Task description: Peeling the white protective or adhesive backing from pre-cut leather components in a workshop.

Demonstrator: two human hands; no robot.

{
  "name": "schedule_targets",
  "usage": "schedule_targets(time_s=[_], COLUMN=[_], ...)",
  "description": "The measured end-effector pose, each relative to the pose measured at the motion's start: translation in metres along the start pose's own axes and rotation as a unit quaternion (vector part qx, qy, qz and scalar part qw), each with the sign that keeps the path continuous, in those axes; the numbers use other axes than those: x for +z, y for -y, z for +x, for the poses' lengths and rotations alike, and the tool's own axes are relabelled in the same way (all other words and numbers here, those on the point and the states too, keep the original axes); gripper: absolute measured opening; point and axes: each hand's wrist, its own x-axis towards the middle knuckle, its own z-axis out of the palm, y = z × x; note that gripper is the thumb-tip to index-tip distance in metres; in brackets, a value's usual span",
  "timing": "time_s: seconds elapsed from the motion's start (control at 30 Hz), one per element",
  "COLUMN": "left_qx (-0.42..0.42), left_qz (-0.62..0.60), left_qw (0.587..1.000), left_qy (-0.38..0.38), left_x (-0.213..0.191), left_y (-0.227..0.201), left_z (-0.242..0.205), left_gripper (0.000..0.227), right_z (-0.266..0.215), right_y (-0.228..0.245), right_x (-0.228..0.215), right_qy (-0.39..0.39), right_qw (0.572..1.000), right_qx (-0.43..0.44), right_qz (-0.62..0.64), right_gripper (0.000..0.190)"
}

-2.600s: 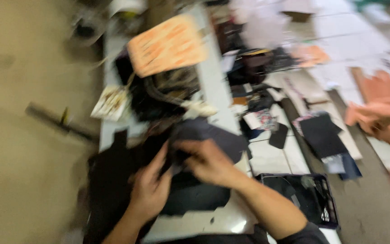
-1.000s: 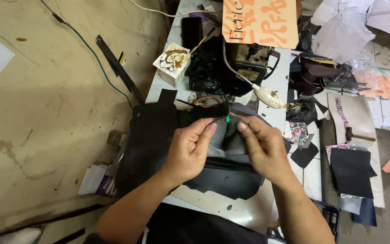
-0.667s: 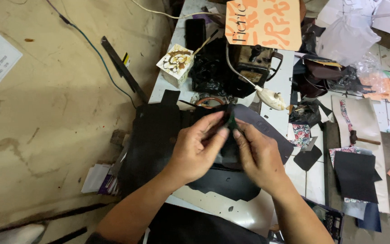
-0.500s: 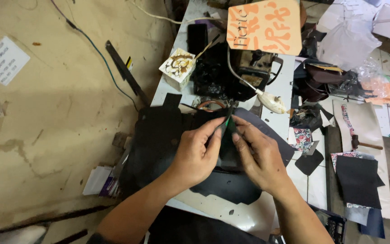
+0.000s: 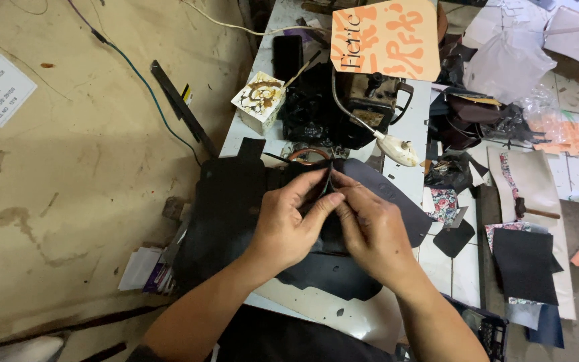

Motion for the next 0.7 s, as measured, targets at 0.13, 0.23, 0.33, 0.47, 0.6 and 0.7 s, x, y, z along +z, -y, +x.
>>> schedule_targets(time_s=[0.13, 0.23, 0.33, 0.47, 0.6, 0.7], left_qx=[-0.039, -0.056, -0.04, -0.013, 0.048, 0.04], left_qz=[0.015, -0.038, -0.087, -0.048, 0.017, -0.01], left_qw=[0.999, 0.997, 0.995, 0.999, 0.998, 0.999], left_qy=[-0.008, -0.026, -0.019, -0.018, -0.022, -0.015], left_x=[-0.007, -0.005, -0.006, -0.003, 0.003, 0.002], left_y=[0.019, 0.017, 0.017, 0.009, -0.01, -0.009], left_z=[-0.007, -0.012, -0.012, -0.015, -0.016, -0.016], left_gripper=[0.017, 0.017, 0.017, 0.018, 0.02, 0.024], right_z=[-0.003, -0.011, -0.021, -0.018, -0.019, -0.006], right_y=[-0.006, -0.03, -0.06, -0.04, -0.006, 0.012], right_x=[0.001, 0.002, 0.01, 0.007, -0.002, -0.007], right_qy=[-0.026, -0.062, -0.123, -0.113, -0.037, -0.045], right_qw=[0.999, 0.989, 0.946, 0.942, 0.992, 0.998], right_qx=[0.004, 0.083, 0.139, 0.151, 0.086, 0.034], right_qz=[0.042, 0.105, 0.265, 0.276, 0.084, 0.005], right_gripper=[0.014, 0.019, 0.025, 0.015, 0.053, 0.035])
